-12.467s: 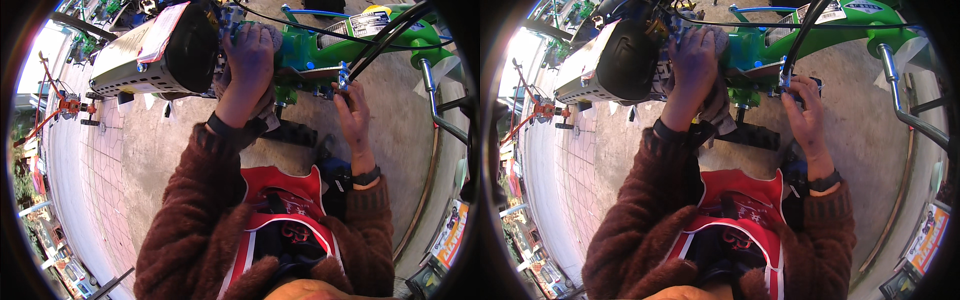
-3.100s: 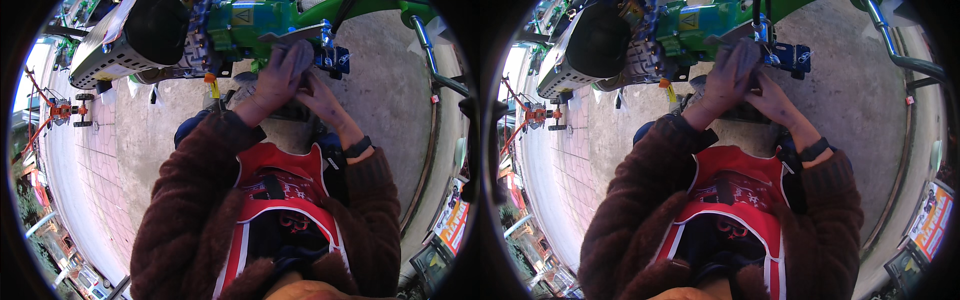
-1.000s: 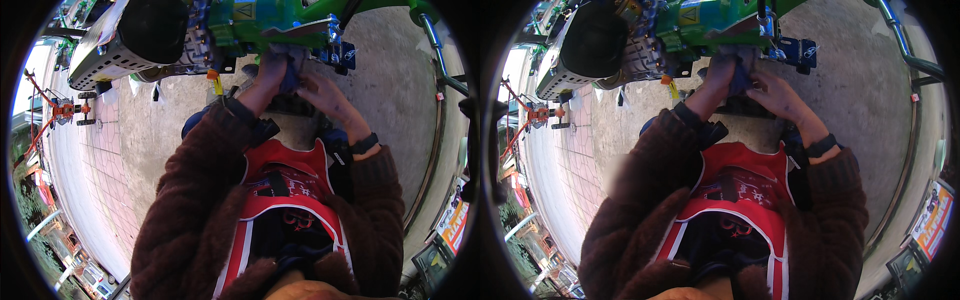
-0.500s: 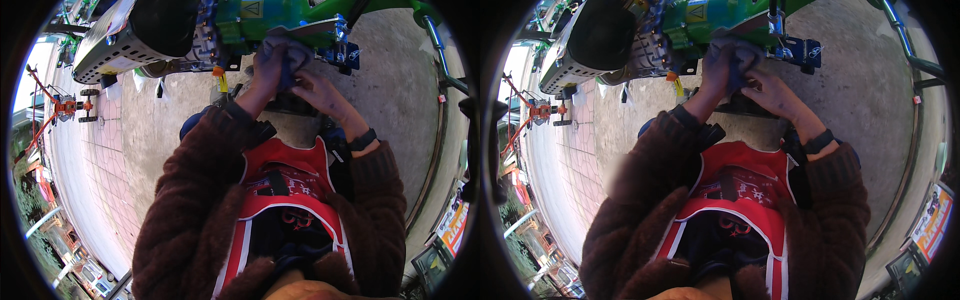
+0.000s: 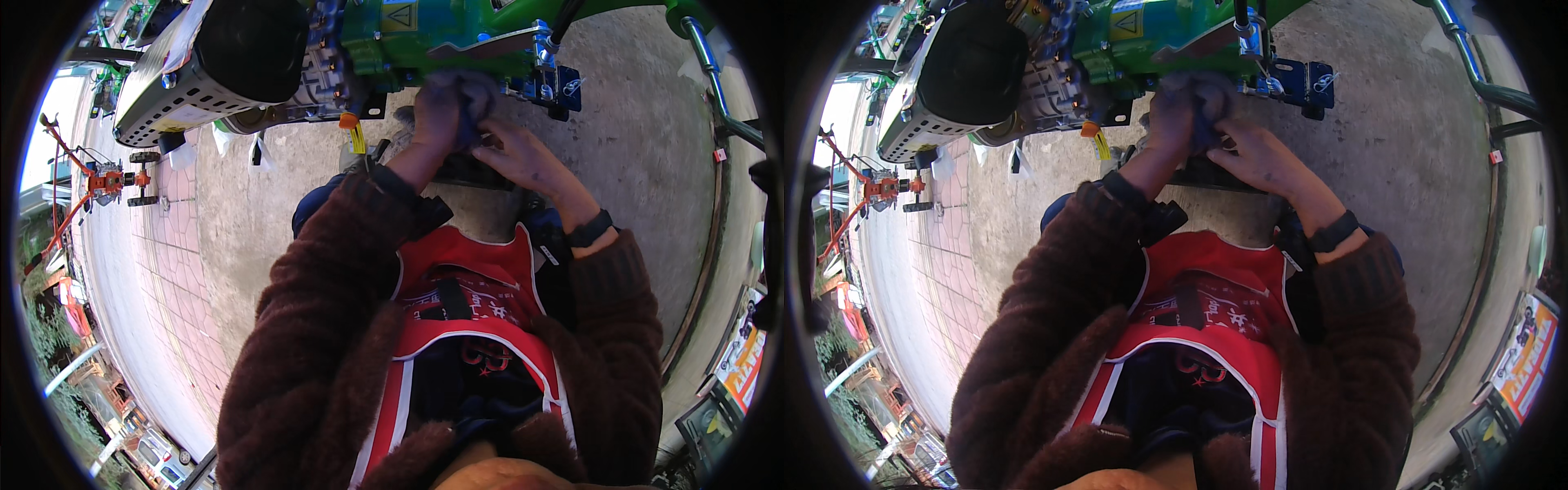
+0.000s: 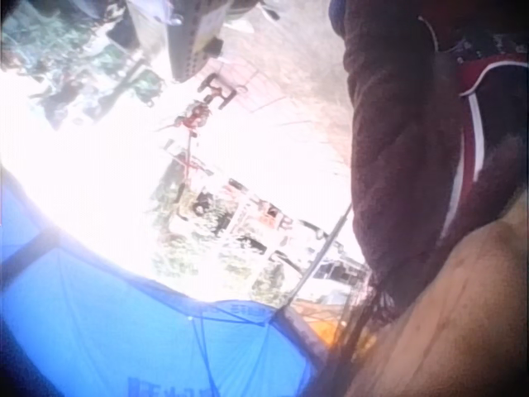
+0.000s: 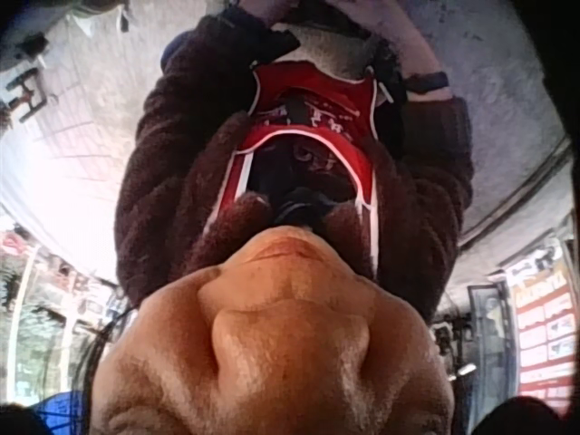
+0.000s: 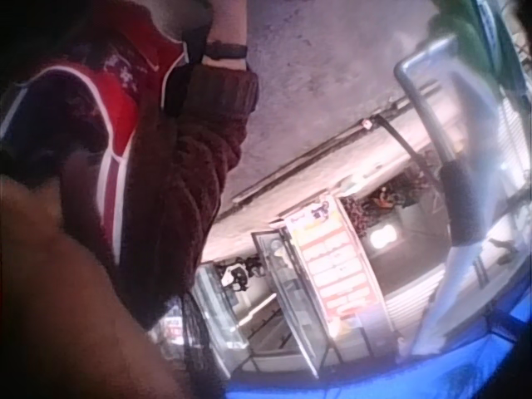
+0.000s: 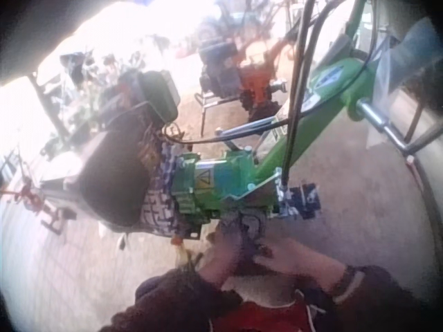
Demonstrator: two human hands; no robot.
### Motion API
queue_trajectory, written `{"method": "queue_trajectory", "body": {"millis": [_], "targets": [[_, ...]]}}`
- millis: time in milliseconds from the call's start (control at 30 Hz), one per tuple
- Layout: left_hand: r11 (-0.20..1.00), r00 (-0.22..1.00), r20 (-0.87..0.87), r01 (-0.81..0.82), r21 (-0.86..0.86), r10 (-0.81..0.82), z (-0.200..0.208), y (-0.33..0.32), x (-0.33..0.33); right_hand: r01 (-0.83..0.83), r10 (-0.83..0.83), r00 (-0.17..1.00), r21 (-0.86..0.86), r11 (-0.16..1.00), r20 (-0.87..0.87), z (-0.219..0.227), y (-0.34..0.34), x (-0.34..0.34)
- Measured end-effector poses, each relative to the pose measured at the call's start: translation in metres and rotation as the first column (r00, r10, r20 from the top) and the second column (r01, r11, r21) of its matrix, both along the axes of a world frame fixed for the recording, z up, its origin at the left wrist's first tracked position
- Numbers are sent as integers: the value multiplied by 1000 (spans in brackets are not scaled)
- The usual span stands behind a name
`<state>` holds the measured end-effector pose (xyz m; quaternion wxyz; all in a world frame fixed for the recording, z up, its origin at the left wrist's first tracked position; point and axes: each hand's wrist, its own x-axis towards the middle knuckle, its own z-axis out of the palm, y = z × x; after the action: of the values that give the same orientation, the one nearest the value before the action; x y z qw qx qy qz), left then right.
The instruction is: The person wipes the engine and frame of a green walk-behind mower with a cloth. They repeatedly rub and wipe different parts of the machine, including the engine cover, side panels, and handle area, using the cloth in both hands.
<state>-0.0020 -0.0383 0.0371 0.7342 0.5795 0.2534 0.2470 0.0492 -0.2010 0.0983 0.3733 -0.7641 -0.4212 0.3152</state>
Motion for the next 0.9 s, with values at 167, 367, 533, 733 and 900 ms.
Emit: {"method": "queue_trajectory", "body": {"millis": [167,367,533,733,900], "targets": [[989,973,-226,17,-148,-51,13,11,-8,16,-16,1000,-3,1000,0,2,4,-5],[824,987,102,161,-543,-125,16,8,-19,140,-136,990,131,981,-44,-2,13,-5],[787,971,238,175,-592,-37,11,10,-22,129,-115,985,110,986,-131,-2,13,-9],[937,999,35,4,-350,8,9,4,-14,130,-117,987,120,984,-114,1,11,-10],[958,989,131,-25,-286,65,-5,-1,2,139,-134,988,56,989,-79,0,5,-5]]}}
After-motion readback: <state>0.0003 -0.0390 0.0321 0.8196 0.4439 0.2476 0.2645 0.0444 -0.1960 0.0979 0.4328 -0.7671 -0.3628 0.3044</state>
